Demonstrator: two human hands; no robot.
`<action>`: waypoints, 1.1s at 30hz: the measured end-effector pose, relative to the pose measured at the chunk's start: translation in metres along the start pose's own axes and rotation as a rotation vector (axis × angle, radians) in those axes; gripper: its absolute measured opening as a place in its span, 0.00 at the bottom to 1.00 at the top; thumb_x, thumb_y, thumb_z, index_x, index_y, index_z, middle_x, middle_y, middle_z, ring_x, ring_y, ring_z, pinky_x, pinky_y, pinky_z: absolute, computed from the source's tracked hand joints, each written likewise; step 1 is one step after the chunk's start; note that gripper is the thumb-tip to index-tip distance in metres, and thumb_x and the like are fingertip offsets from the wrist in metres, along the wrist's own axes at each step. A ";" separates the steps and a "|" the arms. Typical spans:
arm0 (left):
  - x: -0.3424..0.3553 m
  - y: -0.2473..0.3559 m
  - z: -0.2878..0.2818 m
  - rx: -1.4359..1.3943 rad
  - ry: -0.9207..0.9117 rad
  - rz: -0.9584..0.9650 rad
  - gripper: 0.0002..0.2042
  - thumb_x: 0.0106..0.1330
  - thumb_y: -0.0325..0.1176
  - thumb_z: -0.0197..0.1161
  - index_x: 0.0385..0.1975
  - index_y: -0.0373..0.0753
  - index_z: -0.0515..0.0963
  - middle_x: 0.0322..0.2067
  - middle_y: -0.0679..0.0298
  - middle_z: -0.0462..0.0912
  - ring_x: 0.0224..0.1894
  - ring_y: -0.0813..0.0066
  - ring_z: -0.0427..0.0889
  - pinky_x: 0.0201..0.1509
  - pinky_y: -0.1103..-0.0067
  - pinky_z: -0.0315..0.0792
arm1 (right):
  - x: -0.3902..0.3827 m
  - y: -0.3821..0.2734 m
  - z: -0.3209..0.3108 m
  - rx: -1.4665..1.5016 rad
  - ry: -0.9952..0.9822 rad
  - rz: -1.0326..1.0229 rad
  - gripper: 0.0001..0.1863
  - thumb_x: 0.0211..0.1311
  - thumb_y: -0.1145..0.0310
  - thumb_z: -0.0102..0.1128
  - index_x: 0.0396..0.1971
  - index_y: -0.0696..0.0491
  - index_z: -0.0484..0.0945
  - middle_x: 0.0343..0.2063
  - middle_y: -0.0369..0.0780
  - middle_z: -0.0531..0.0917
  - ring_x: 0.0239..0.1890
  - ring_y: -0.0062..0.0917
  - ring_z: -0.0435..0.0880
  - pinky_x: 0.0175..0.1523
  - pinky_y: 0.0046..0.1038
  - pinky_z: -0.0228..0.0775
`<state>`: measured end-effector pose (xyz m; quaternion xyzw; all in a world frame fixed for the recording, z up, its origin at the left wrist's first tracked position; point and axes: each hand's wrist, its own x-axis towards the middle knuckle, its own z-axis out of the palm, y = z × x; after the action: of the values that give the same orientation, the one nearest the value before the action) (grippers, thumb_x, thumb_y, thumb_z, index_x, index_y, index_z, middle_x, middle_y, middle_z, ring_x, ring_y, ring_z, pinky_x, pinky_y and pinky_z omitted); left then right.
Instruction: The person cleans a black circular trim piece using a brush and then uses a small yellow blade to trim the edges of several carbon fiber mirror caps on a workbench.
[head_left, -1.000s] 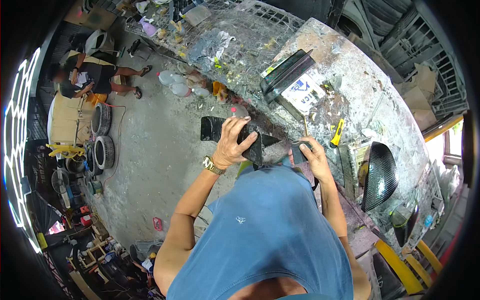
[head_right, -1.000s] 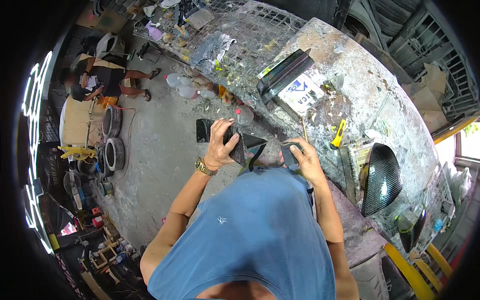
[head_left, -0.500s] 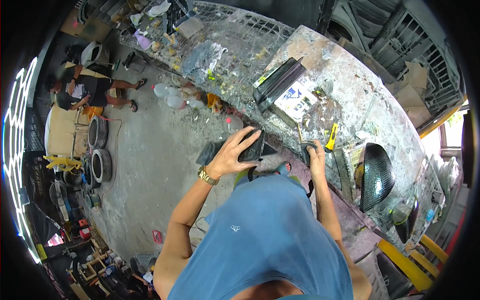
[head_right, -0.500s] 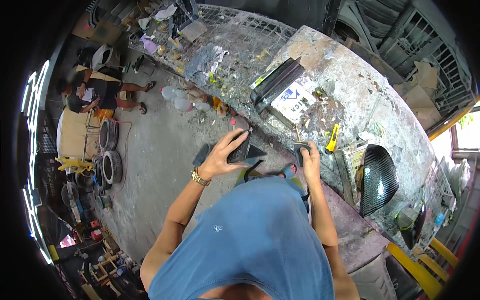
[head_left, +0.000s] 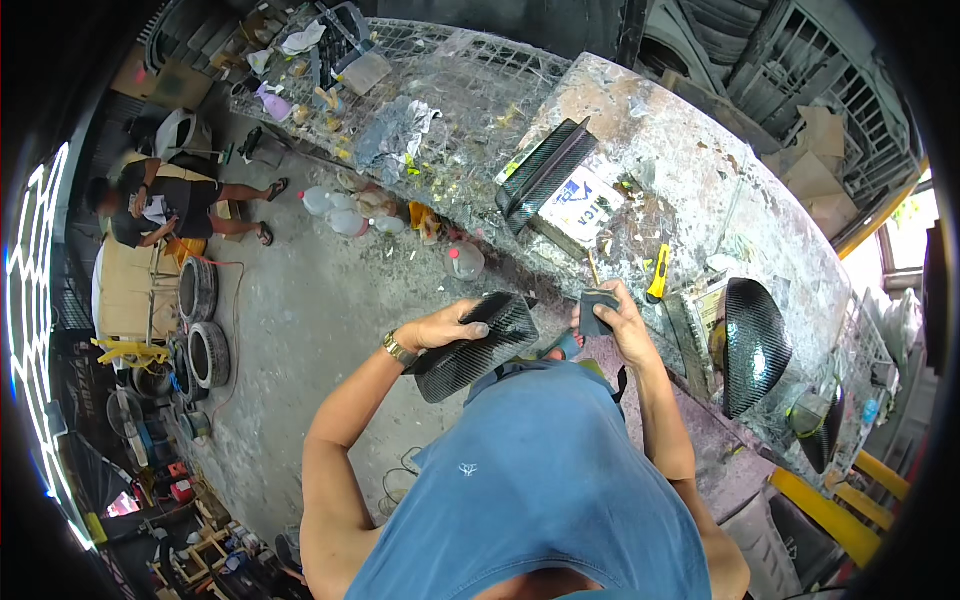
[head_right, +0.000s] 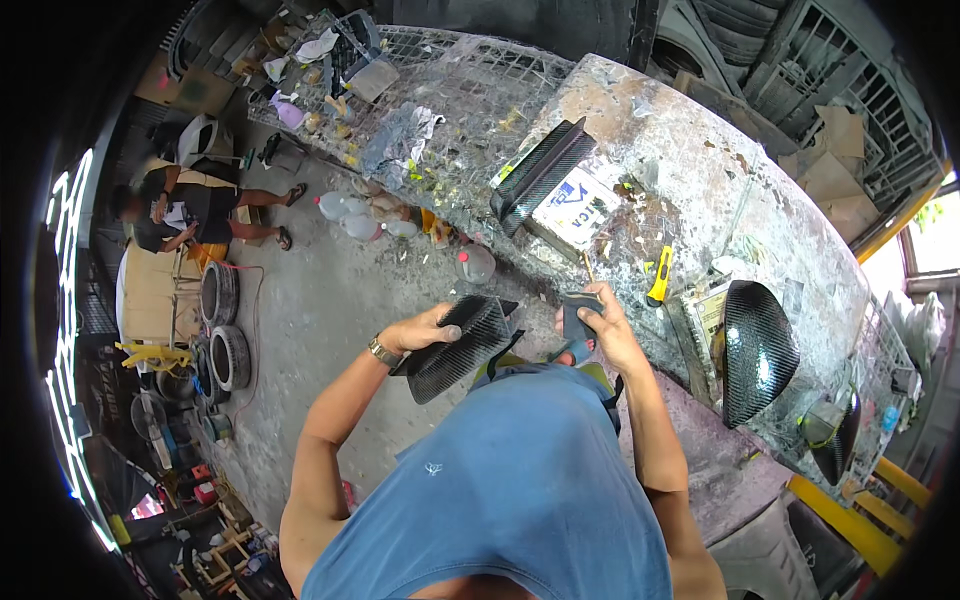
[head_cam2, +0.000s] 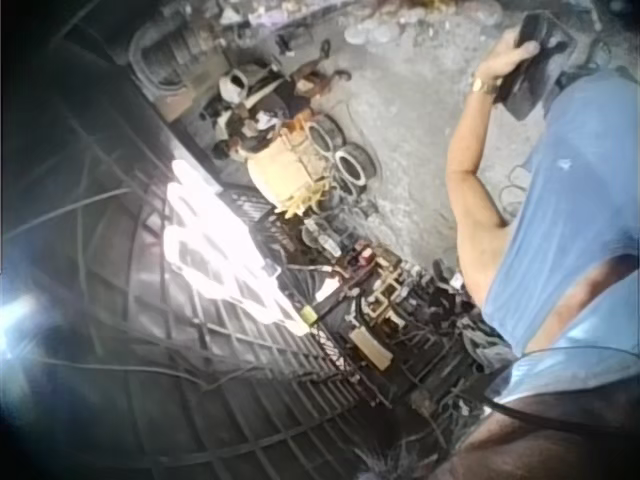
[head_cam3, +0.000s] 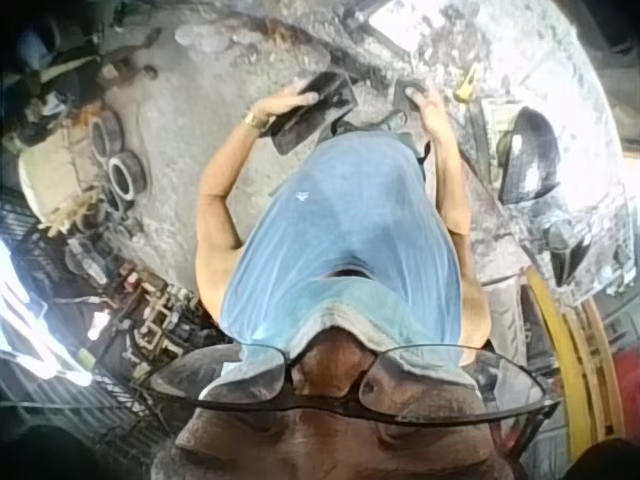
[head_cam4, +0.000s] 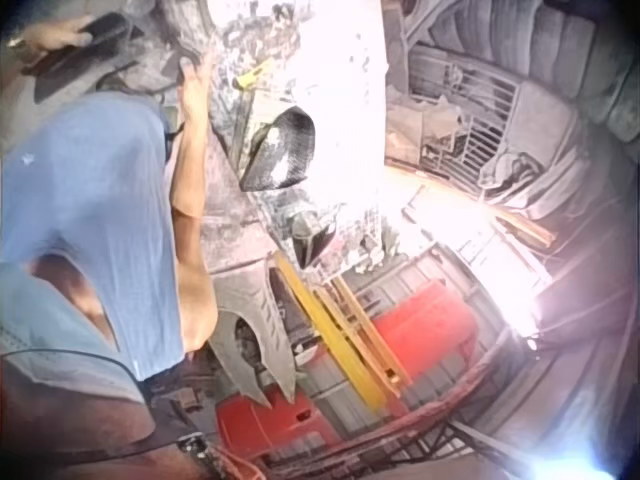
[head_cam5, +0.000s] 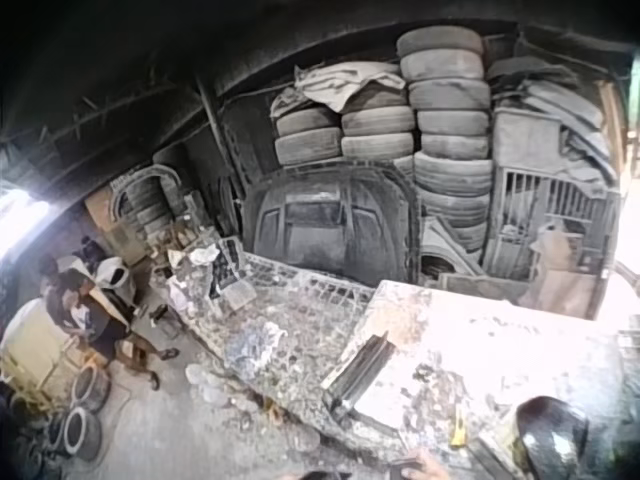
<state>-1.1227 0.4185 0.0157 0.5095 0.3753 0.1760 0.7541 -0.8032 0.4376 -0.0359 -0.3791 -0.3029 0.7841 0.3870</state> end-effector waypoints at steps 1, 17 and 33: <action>0.000 0.001 -0.001 -0.001 0.001 0.001 0.32 0.65 0.50 0.60 0.61 0.32 0.64 0.51 0.64 0.75 0.52 0.77 0.70 0.59 0.77 0.64 | 0.001 0.006 -0.002 -0.095 -0.006 -0.020 0.10 0.64 0.78 0.44 0.43 0.51 0.62 0.34 0.46 0.81 0.33 0.29 0.82 0.43 0.33 0.76; -0.013 -0.033 0.020 -0.379 -0.036 -0.372 0.34 0.68 0.52 0.54 0.65 0.33 0.57 0.57 0.58 0.71 0.56 0.76 0.72 0.59 0.78 0.68 | -0.034 -0.029 0.019 -0.623 -0.139 -0.167 0.19 0.59 0.69 0.63 0.50 0.55 0.72 0.47 0.39 0.76 0.49 0.26 0.75 0.56 0.30 0.66; -0.003 -0.035 0.031 -0.290 -0.207 -0.427 0.34 0.65 0.58 0.55 0.57 0.30 0.68 0.49 0.62 0.75 0.50 0.78 0.73 0.54 0.81 0.69 | -0.026 -0.014 0.033 -0.456 -0.248 -0.190 0.08 0.52 0.77 0.66 0.33 0.58 0.80 0.34 0.38 0.80 0.38 0.23 0.78 0.46 0.25 0.68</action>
<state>-1.1055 0.3824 -0.0081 0.3208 0.3659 0.0119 0.8735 -0.8145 0.4172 0.0015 -0.3273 -0.5508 0.6962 0.3236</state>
